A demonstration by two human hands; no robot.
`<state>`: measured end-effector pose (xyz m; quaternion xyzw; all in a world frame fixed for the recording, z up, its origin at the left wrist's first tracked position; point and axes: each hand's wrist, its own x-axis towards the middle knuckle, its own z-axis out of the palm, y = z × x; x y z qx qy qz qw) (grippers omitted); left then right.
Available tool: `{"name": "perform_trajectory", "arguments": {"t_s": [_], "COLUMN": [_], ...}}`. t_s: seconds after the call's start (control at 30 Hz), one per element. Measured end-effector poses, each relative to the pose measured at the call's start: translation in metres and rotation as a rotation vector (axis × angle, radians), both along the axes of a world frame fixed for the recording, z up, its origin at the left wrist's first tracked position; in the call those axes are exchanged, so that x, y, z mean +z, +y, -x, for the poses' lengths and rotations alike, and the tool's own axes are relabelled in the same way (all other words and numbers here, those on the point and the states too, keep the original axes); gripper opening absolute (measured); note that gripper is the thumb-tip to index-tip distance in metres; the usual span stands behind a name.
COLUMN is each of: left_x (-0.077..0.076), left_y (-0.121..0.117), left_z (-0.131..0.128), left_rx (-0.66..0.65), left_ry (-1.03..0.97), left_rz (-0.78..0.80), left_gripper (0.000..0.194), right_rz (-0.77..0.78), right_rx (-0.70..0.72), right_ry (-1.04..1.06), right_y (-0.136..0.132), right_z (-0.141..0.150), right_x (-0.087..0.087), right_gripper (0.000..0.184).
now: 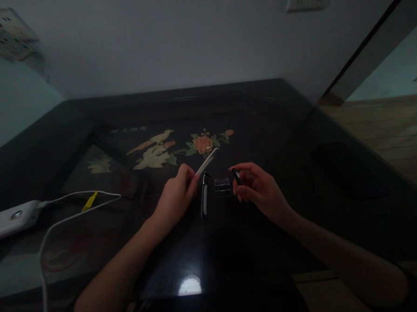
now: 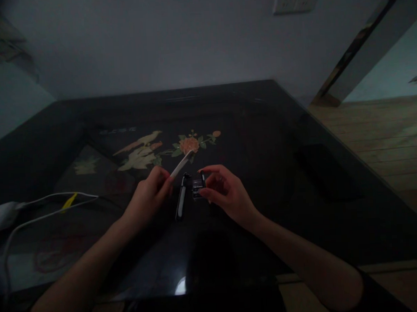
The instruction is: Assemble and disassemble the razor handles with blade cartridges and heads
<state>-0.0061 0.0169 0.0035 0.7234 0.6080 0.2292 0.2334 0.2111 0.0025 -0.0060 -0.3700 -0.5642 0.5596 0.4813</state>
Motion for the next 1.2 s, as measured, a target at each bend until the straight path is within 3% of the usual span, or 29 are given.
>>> {"name": "perform_trajectory", "arguments": {"t_s": [0.1, 0.3, 0.5, 0.77, 1.2], "left_x": [0.004, 0.013, 0.006, -0.004, -0.011], "left_y": [-0.013, -0.032, -0.041, -0.051, -0.054], "left_z": [-0.009, -0.016, -0.022, -0.029, -0.031], "left_rx": [-0.012, -0.078, -0.156, -0.208, -0.173], "left_ry": [-0.252, -0.366, -0.57, -0.698, -0.799], "left_rz": [-0.025, 0.047, 0.228, 0.409, 0.411], "left_gripper": [0.018, 0.034, 0.039, 0.034, 0.031], "right_rz": [0.006, 0.051, 0.068, 0.176, 0.236], "right_rx": [-0.025, -0.023, 0.043, 0.047, 0.094], "right_ry": [0.051, 0.152, 0.22, 0.247, 0.285], "right_y": [0.004, 0.004, -0.002, -0.005, -0.006], "right_z": [-0.002, -0.004, -0.004, -0.001, 0.001], "right_x": [0.002, 0.007, 0.011, 0.013, 0.009], "right_gripper": [0.039, 0.043, 0.041, 0.042, 0.045]}}
